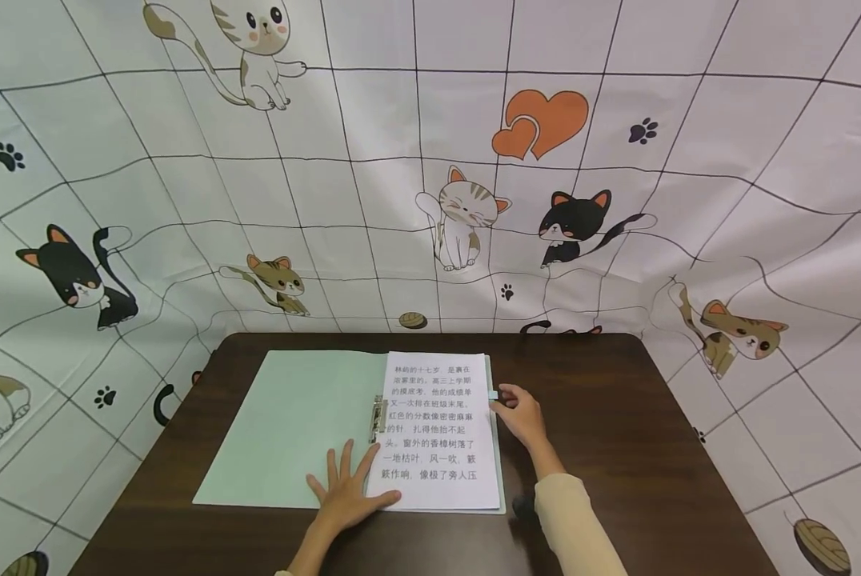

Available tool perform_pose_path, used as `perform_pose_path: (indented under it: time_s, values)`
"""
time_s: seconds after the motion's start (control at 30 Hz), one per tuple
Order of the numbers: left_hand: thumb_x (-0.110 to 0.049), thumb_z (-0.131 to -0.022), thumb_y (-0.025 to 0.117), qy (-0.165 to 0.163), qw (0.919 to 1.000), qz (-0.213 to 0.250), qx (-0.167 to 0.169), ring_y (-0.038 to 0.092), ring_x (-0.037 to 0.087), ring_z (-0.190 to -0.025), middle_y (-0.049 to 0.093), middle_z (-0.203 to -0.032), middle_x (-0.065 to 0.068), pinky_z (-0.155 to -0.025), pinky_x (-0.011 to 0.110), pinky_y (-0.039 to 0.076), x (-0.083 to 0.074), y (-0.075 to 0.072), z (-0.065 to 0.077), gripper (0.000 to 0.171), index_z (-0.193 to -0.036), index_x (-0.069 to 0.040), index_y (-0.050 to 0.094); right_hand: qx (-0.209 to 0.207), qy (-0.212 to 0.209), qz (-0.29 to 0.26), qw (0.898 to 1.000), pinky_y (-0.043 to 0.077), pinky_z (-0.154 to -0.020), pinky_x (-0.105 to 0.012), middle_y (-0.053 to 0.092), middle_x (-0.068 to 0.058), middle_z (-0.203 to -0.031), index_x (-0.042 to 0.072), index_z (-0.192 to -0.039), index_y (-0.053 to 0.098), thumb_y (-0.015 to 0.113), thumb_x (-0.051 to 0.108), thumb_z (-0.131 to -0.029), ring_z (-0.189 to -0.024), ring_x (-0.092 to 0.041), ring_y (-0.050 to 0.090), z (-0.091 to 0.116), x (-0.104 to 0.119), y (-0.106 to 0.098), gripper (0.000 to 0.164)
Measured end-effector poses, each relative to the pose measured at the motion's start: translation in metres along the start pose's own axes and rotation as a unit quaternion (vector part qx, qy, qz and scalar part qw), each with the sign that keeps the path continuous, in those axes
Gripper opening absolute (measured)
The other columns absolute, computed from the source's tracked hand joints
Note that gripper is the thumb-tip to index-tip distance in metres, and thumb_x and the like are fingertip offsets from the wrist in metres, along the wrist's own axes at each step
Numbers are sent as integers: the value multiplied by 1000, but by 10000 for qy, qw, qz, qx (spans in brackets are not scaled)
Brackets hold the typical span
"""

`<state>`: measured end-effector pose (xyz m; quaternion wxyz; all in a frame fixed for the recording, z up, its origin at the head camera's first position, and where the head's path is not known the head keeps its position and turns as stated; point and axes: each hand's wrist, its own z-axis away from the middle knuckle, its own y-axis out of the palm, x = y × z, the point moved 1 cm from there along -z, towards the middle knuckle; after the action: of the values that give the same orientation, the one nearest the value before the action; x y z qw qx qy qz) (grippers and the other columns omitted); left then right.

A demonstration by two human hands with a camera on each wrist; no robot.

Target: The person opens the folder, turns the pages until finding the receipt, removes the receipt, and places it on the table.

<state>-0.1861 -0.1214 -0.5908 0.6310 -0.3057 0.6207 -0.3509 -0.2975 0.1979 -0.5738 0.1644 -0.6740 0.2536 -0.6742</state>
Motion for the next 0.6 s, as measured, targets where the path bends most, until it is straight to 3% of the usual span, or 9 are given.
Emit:
perform_pose_path:
  time_s: [0.23,0.6]
  values:
    - [-66,-69,74,102,9999,-82,-26,5,59,-145,17,-161,24,-98,85,-3,-1,0,-1,98,-149,-23,39,152,171,-60,9997,47,-97,-49,59,-24,-128,0,-135,53,67,19,-90,-115,-37,57,-11,10,1,51]
    - [-60,-67,79,33,9995,292,69,1,59,-145,15,-161,24,-98,84,-9,5,-2,-6,99,-149,-21,39,240,368,-359,9984,48,-96,-50,46,-24,-144,4,-146,42,66,20,-91,-126,-39,51,-26,17,26,62]
